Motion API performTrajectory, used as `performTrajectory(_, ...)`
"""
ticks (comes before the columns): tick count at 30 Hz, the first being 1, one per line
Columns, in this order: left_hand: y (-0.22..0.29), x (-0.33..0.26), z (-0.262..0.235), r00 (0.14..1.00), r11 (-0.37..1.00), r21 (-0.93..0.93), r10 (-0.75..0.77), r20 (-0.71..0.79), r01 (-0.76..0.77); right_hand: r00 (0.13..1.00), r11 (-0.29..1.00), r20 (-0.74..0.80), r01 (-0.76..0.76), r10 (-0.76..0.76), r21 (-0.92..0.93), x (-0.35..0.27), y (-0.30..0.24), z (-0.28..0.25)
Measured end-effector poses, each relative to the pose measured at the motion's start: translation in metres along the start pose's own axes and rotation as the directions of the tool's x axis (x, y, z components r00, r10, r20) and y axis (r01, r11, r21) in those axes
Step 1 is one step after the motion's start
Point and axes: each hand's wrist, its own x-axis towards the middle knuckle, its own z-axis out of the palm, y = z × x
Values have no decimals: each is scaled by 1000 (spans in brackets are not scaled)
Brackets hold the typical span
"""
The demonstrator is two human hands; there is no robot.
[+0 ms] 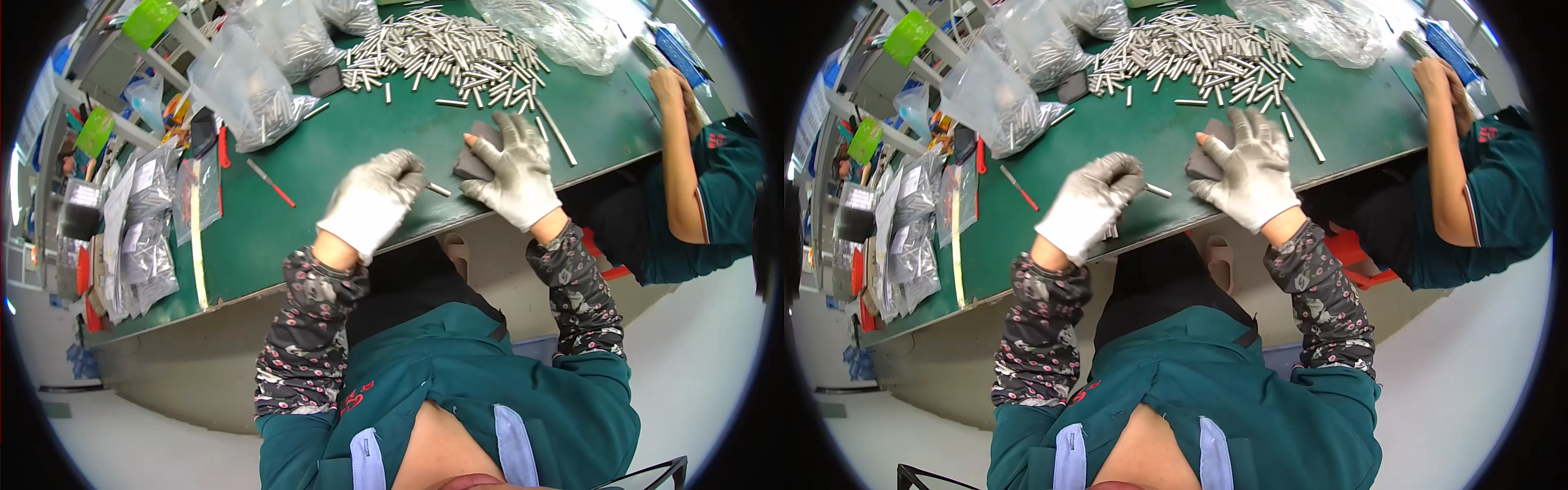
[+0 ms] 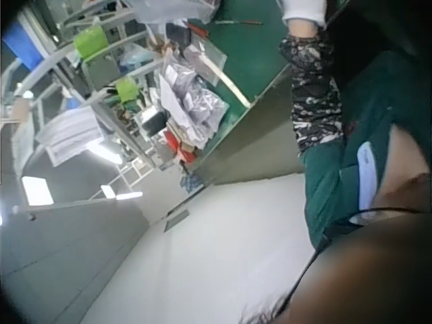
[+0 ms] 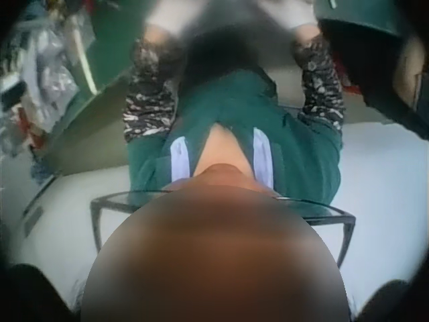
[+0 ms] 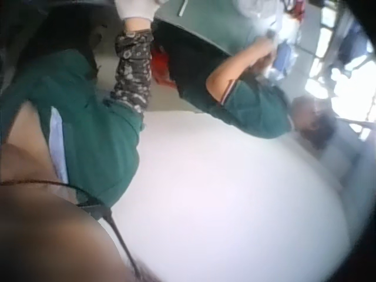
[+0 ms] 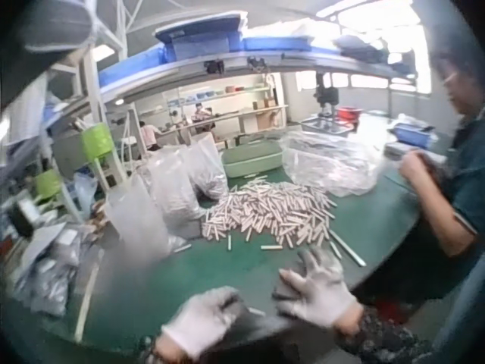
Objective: Inspecting, aligning, and bundling small metal cylindrical pins on a workbench.
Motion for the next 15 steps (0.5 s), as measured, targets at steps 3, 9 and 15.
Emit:
performTrajectory(3, -11, 1, -30, 1000, 997, 72, -17, 10, 17, 992, 999, -125, -22, 26, 29, 2, -10, -4)
performTrajectory(9, -34, 2, -35, 919, 858, 472, 0, 395, -203, 986, 976, -39, 166, -162, 143, -16, -59, -7)
performTrajectory(15, -50, -32, -55, 990, 894, 428, 144, 10, -134, 973, 936, -12, 224, -230, 272, -23, -92, 13)
